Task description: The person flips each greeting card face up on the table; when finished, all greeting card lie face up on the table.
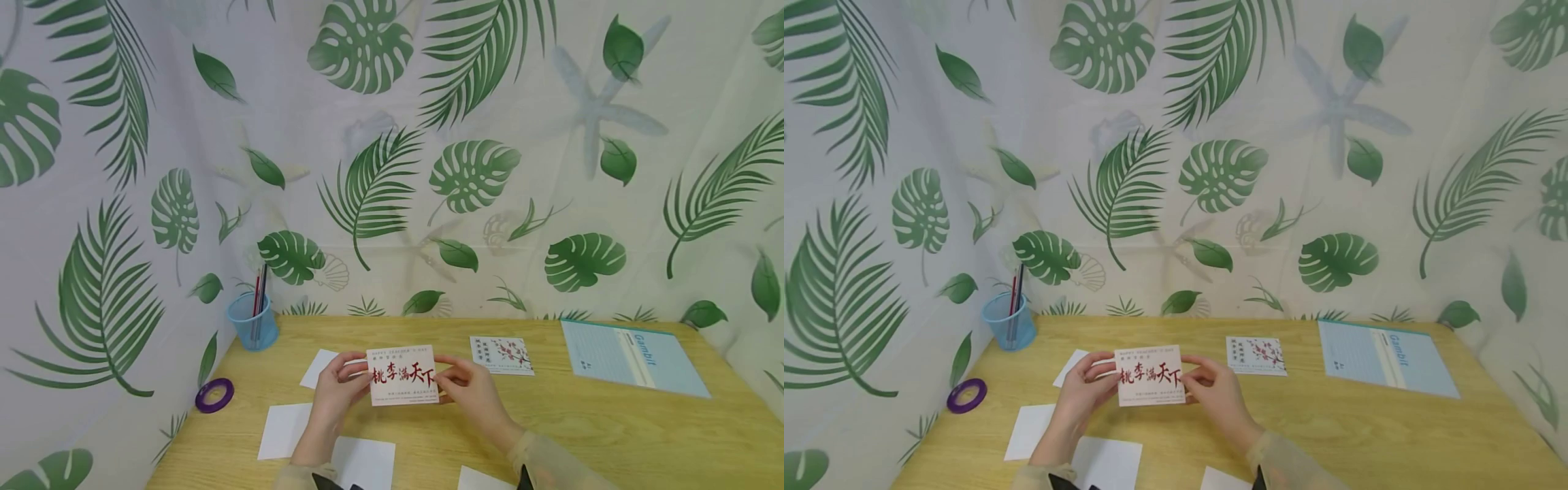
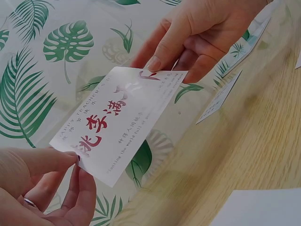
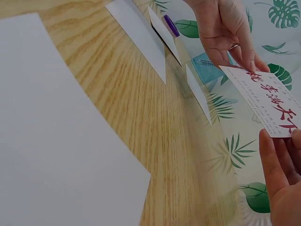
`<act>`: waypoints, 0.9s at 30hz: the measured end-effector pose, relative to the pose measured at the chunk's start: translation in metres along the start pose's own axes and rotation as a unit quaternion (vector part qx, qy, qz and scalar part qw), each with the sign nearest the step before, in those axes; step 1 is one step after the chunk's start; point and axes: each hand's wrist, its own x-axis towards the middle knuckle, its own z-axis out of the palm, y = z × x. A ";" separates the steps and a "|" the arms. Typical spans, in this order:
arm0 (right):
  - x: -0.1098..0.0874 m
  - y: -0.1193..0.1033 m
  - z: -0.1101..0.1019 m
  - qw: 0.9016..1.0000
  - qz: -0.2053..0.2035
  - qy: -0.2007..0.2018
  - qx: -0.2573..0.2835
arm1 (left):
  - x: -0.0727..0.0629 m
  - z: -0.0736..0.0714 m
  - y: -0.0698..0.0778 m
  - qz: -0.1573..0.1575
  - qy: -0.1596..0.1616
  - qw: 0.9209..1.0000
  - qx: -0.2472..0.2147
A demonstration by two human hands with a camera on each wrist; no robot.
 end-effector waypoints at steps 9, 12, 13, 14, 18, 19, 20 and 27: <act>0.002 -0.003 -0.002 0.998 0.055 0.028 0.008 | 0.000 0.006 0.000 0.005 -0.011 1.000 -0.019; 0.002 -0.004 -0.003 0.998 0.055 0.042 0.007 | 0.000 0.008 0.002 0.009 -0.017 1.000 -0.017; 0.002 -0.004 -0.003 0.997 0.054 0.046 0.006 | 0.000 0.009 0.002 0.012 -0.019 1.000 -0.013; 0.002 -0.004 -0.003 0.997 0.051 0.050 0.005 | 0.000 0.009 0.002 0.014 -0.022 1.000 -0.009; 0.003 -0.004 -0.005 0.996 0.056 0.065 0.006 | 0.003 0.013 0.004 0.012 -0.030 0.999 0.013; 0.004 -0.003 -0.005 0.996 0.056 0.068 0.006 | 0.004 0.014 0.005 0.011 -0.033 0.999 0.016; 0.004 -0.004 -0.006 0.996 0.057 0.072 0.006 | 0.005 0.015 0.005 0.009 -0.036 0.999 0.019; 0.005 -0.005 -0.011 0.995 0.062 0.083 -0.002 | 0.008 0.021 0.008 0.003 -0.052 0.998 0.028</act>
